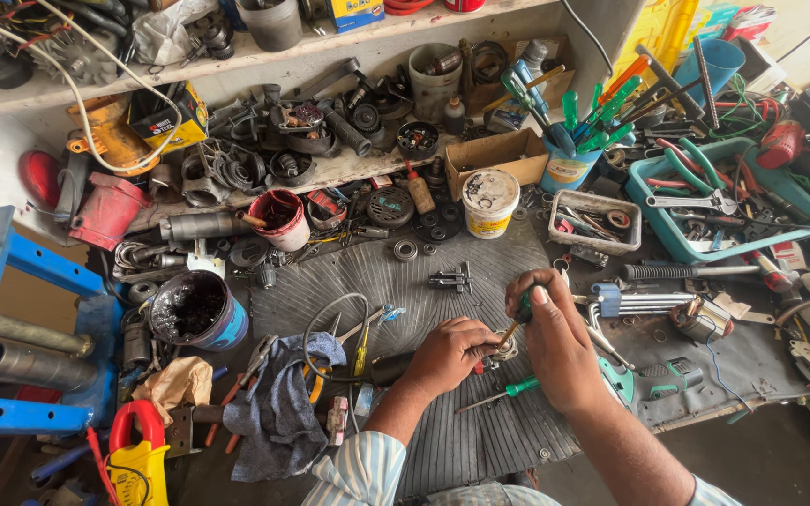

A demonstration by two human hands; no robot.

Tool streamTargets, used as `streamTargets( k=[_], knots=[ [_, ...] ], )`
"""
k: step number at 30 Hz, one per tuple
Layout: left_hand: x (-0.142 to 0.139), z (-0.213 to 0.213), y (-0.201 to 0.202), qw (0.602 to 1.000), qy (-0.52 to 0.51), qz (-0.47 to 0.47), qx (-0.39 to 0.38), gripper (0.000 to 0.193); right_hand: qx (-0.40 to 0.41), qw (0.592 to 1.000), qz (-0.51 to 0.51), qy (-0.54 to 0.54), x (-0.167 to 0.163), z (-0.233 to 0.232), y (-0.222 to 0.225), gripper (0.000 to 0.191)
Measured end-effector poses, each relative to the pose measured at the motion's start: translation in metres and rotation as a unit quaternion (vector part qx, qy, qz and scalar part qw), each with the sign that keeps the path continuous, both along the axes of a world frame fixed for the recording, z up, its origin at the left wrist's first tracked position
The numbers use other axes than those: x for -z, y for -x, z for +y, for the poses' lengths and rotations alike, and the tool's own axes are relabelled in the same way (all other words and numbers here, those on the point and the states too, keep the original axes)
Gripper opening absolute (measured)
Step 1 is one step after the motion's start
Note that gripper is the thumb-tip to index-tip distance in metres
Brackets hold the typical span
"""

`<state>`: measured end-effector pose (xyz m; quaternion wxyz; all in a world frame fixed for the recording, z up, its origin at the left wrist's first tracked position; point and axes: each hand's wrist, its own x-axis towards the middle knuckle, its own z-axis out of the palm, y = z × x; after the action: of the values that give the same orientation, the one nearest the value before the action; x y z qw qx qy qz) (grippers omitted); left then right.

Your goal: The person cleans a red and black electrical component with a cloth, then uses a screwdriver and a cordless drill to remove and reinsert screws. They handle small parts and tools on a cluttered workbench, repeatedly adjusting the component and tools throughout the clip.

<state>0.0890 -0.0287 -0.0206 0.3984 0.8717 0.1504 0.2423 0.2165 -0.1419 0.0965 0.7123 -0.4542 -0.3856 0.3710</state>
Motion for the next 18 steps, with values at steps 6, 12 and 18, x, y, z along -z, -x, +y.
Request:
streamTargets(
  k=[6, 12, 18],
  knots=[
    [0.002, -0.002, -0.001, 0.999, -0.032, -0.019, 0.013, 0.028, 0.005, 0.997, -0.064, 0.052, -0.016, -0.009, -0.006, 0.028],
    [-0.007, 0.003, 0.006, 0.999, 0.046, 0.006, 0.006, 0.044, -0.037, 0.998, -0.028, 0.041, -0.016, -0.011, -0.018, 0.025],
    [-0.005, 0.007, 0.018, 0.976, -0.164, 0.142, -0.025, 0.086, -0.076, 0.996, -0.001, -0.04, -0.003, -0.017, -0.012, 0.027]
  ],
)
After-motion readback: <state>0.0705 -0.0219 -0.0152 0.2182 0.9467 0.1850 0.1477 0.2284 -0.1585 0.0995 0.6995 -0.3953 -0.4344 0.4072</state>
